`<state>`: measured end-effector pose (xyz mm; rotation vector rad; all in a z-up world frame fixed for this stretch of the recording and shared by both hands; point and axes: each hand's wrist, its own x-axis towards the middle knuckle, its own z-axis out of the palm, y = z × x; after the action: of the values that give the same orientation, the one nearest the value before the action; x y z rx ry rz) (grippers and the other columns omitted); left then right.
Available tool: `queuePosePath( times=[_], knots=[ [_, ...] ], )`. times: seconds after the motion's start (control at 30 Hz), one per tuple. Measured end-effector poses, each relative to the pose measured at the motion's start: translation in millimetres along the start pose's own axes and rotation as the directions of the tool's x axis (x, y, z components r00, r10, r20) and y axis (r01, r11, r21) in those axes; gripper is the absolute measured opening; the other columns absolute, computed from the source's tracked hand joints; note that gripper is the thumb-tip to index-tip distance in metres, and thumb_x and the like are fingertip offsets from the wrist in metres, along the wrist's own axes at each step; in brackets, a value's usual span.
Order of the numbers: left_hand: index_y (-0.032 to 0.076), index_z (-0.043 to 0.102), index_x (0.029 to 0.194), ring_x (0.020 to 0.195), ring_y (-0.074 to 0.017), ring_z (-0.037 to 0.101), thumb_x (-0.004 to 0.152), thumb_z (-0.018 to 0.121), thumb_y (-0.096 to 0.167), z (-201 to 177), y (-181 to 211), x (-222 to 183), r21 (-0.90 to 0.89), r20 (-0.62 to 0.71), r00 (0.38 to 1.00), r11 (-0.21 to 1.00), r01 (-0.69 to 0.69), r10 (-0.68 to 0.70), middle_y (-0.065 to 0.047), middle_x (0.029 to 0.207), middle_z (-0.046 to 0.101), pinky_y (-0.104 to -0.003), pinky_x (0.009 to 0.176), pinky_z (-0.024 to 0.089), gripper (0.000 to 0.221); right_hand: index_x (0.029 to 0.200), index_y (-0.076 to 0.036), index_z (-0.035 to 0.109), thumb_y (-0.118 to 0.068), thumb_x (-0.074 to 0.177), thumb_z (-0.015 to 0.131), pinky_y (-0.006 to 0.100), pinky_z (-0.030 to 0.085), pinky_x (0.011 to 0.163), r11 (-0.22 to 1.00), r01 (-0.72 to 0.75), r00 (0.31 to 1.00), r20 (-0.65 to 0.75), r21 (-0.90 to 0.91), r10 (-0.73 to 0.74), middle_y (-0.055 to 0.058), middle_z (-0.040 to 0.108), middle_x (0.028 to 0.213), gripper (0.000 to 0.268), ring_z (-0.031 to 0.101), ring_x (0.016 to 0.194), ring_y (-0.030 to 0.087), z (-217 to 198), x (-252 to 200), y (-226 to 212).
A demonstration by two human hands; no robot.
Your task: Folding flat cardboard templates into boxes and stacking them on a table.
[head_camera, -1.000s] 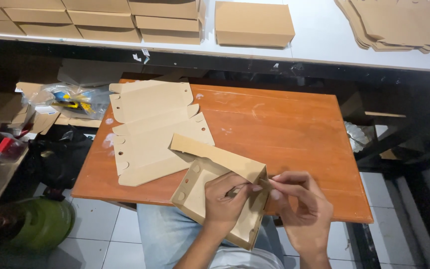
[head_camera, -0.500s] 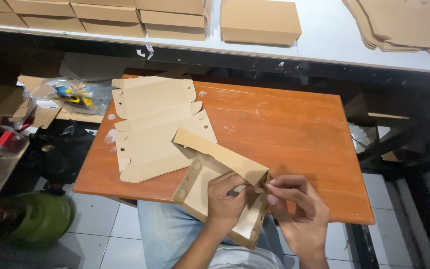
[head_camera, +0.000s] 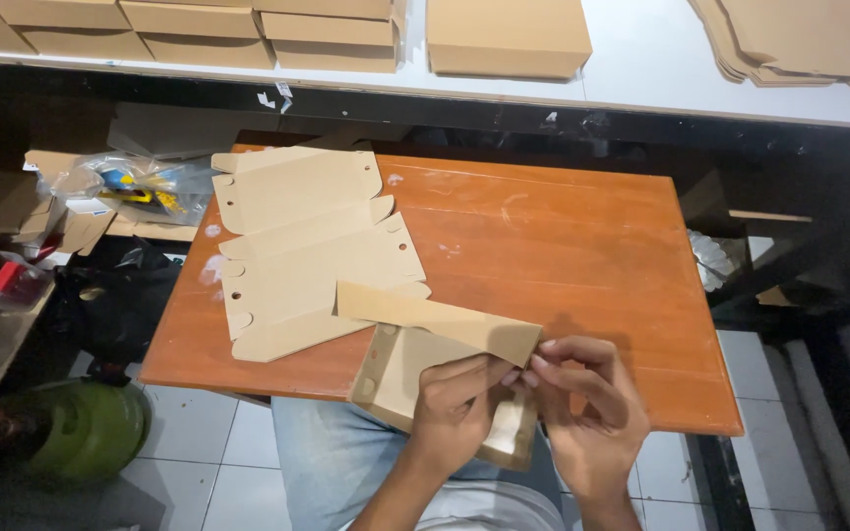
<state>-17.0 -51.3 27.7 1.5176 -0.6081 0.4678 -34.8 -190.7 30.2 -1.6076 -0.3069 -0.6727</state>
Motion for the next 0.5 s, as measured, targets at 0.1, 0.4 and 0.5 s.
queuePosePath(
  times=[0.1, 0.4, 0.5],
  knots=[
    [-0.002, 0.071, 0.104, 0.07, -0.0204, 0.065, 0.103, 0.059, 0.0, 0, 0, -3, 0.045, 0.044, 0.998, 0.998, -0.042, 0.04, -0.009, 0.083, 0.069, -0.03, 0.07, 0.054, 0.012, 0.091, -0.007, 0.07, 0.0, 0.091, 0.073, 0.033, 0.058, 0.099, 0.985, 0.06, 0.998, -0.016, -0.163, -0.064, 0.016, 0.062, 0.122, 0.007, 0.065, 0.114, 0.025, 0, 8, 3],
    [0.005, 0.071, 0.119, 0.122, -0.0278, 0.073, 0.105, 0.057, 0.006, -36, 8, 1, 0.094, 0.201, 0.979, 0.996, 0.0, -0.019, -0.011, 0.128, 0.072, -0.036, 0.105, 0.059, 0.02, 0.15, -0.001, 0.03, -0.018, 0.085, 0.079, 0.05, 0.045, 0.125, 0.953, 0.262, 0.938, 0.274, -0.152, -0.214, 0.028, 0.046, 0.154, 0.082, 0.05, 0.146, 0.042, -23, 19, 53],
    [0.006, 0.075, 0.105, 0.101, -0.026, 0.081, 0.102, 0.057, 0.011, -74, 1, -9, 0.217, 0.014, 0.994, 0.97, -0.109, 0.108, -0.012, 0.112, 0.078, -0.033, 0.083, 0.067, 0.019, 0.151, -0.011, 0.034, -0.022, 0.083, 0.074, 0.036, 0.054, 0.1, 0.904, -0.322, 0.93, 0.084, -0.282, 0.358, 0.015, 0.06, 0.147, 0.08, 0.062, 0.129, 0.022, -26, 17, 57]
  ],
)
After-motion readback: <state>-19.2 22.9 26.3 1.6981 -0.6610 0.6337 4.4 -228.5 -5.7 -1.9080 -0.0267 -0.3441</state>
